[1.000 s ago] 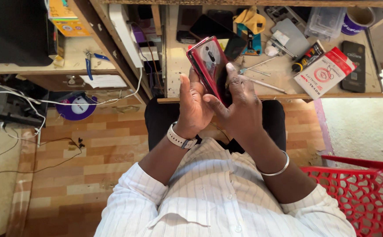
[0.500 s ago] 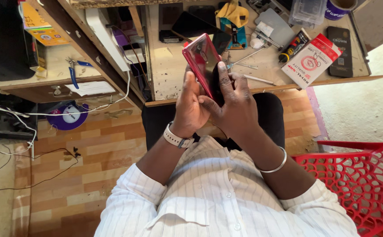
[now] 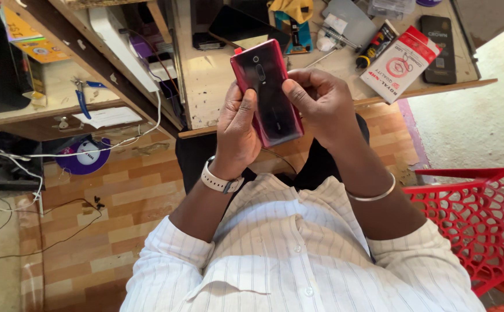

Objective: The person uses a screwdriver to remove screws from the back of a red smartphone, then applies adhesive from a tube to the phone's frame. They place the back cover onto the phone, press it into place, and use a red rubber band to secure the cover while the adhesive sets.

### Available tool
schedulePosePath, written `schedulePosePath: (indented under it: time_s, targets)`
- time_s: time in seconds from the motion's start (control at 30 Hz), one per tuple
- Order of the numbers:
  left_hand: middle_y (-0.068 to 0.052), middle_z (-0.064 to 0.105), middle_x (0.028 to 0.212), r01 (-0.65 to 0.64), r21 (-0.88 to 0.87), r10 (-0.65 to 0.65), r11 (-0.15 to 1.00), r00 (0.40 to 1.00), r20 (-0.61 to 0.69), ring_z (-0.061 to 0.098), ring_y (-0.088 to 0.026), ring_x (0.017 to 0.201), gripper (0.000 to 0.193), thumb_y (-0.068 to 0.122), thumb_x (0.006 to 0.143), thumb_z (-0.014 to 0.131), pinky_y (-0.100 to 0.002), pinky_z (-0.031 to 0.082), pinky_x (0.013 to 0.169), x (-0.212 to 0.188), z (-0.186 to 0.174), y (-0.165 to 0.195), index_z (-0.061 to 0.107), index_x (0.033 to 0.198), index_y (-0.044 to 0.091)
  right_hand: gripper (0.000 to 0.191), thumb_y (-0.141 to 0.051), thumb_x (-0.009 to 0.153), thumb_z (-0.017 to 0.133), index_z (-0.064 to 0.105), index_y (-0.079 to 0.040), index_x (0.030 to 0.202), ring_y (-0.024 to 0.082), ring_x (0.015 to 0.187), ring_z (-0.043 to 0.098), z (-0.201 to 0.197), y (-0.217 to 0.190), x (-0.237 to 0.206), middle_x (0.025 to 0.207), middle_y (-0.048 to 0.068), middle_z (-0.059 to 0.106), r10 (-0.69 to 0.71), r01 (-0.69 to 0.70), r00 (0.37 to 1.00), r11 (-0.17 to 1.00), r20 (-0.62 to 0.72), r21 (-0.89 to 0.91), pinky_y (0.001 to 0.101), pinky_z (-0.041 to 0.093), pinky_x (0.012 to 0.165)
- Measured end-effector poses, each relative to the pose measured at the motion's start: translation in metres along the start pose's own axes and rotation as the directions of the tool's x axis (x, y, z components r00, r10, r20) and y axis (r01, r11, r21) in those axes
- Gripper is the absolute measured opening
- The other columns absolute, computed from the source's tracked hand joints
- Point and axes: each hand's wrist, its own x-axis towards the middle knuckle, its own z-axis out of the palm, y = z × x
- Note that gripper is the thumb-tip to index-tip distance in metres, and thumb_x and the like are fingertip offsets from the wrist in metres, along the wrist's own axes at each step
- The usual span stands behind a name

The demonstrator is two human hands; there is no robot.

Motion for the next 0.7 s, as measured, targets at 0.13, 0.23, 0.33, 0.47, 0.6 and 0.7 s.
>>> schedulePosePath:
  time_s: [0.13,0.23,0.33,0.47,0.6,0.7]
  targets:
    - [-0.008,0.064,0.133,0.010,0.037,-0.009,0.999,1.000,-0.029,0.062,-0.013,0.121,0.032,0.019,0.115,0.052,-0.031,0.051,0.108,0.001,0.007,-0.003,0.052,0.142,0.002,0.020,-0.012,0.102,0.070,0.070,0.004,0.113,0.006,0.079,0.067,-0.013,0.004,0.003,0.095,0.004,0.074,0.062,-0.079,0.994,0.977,0.092,0.200,0.0220,0.058,0.070]
    - [-0.008,0.065,0.131,0.034,0.080,-0.032,0.996,0.999,-0.025,0.062,-0.012,0.118,0.030,0.016,0.115,0.056,-0.030,0.051,0.107,0.002,0.008,-0.005,0.055,0.140,0.000,0.019,-0.010,0.100,0.071,0.070,0.005,0.112,0.006,0.080,0.068,-0.017,0.005,0.000,0.096,0.005,0.074,0.050,-0.071,0.994,0.970,0.094,0.234,0.0219,0.058,0.071]
    - [-0.008,0.067,0.128,0.034,0.094,-0.032,0.995,0.999,-0.014,0.064,-0.013,0.116,0.028,0.016,0.114,0.059,-0.031,0.052,0.106,0.005,0.009,-0.005,0.058,0.136,0.000,0.021,-0.010,0.100,0.072,0.070,0.006,0.113,0.005,0.082,0.066,-0.018,0.003,-0.005,0.096,0.004,0.073,0.031,-0.046,0.997,0.975,0.074,0.217,0.0199,0.056,0.073]
    - [-0.010,0.068,0.126,0.033,0.028,-0.032,0.999,0.999,-0.018,0.066,-0.016,0.115,0.029,0.019,0.113,0.061,-0.035,0.055,0.105,0.010,0.012,0.000,0.059,0.134,0.000,0.030,-0.013,0.099,0.071,0.064,0.003,0.123,0.002,0.081,0.061,-0.025,-0.001,-0.022,0.099,0.000,0.071,-0.013,-0.026,0.985,0.975,0.173,0.222,0.0170,0.052,0.069]
    - [-0.009,0.068,0.126,0.013,-0.004,-0.013,1.000,1.000,-0.024,0.067,-0.017,0.114,0.032,0.021,0.110,0.064,-0.036,0.056,0.103,0.014,0.017,0.004,0.059,0.135,0.001,0.032,-0.015,0.101,0.071,0.069,0.007,0.125,0.003,0.074,0.054,-0.034,0.007,-0.043,0.090,-0.001,0.065,0.162,-0.190,0.965,0.974,0.208,0.122,0.0172,0.044,0.064]
    - [-0.007,0.067,0.128,0.033,-0.006,-0.033,0.999,0.998,-0.049,0.066,-0.016,0.115,0.035,0.020,0.109,0.067,-0.037,0.056,0.104,0.015,0.023,0.001,0.058,0.137,0.001,0.032,-0.016,0.100,0.070,0.068,0.006,0.124,0.004,0.082,0.065,-0.038,0.016,-0.047,0.098,0.002,0.073,0.137,-0.161,0.976,0.978,0.171,0.134,0.0193,0.054,0.075]
